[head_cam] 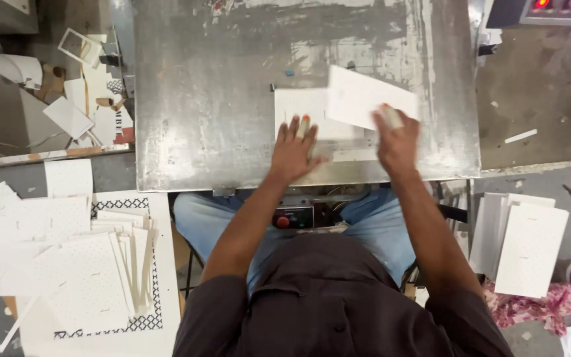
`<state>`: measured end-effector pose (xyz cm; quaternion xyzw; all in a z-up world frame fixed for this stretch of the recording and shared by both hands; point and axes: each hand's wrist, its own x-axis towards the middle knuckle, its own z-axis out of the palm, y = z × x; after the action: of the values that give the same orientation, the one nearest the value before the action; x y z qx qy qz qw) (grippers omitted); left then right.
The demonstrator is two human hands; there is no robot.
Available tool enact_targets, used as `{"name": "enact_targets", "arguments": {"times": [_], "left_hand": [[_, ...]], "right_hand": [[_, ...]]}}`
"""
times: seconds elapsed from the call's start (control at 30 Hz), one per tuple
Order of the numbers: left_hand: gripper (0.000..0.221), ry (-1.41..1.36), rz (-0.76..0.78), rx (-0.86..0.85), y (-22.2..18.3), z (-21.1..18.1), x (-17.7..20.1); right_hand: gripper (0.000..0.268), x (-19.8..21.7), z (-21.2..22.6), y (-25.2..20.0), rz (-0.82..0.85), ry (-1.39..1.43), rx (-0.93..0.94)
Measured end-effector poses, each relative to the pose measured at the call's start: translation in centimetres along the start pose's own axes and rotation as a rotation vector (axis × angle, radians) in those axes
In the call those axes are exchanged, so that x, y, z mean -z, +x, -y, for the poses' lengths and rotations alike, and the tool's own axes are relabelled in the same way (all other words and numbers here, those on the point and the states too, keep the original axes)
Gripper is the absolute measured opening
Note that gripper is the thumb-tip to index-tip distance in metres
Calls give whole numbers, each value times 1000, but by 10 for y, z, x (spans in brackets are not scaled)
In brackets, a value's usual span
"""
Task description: Operating a manual hot foil or embossing press to process paper cards.
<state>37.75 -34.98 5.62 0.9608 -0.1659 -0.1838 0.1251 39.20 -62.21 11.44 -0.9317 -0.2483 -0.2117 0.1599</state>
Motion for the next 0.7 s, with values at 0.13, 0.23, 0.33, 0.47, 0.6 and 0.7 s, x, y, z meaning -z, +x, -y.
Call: {"name": "enact_targets", "arguments": {"times": [0.13,0.23,0.33,0.47,0.6,0.7], "left_hand": [[89,-46,-181,-93,-78,2,-18],[65,-82,-370,-99,-118,20,-52],[54,-43,-426,-48,-150,37,-49],[53,-80,-436,-11,-190,63,-19],[49,-39,-472,95,-230,89,3],[52,33,-515,232,-262,109,35]], "right_hand": [[48,-69,16,6,199,-40,31],[51,-101,19,11,330,-73,103],[51,-116,19,23,346,-32,148],[50,-122,16,41,339,-7,181],[53,-123,14,46,352,33,176],[52,-125,19,49,354,50,143]]}}
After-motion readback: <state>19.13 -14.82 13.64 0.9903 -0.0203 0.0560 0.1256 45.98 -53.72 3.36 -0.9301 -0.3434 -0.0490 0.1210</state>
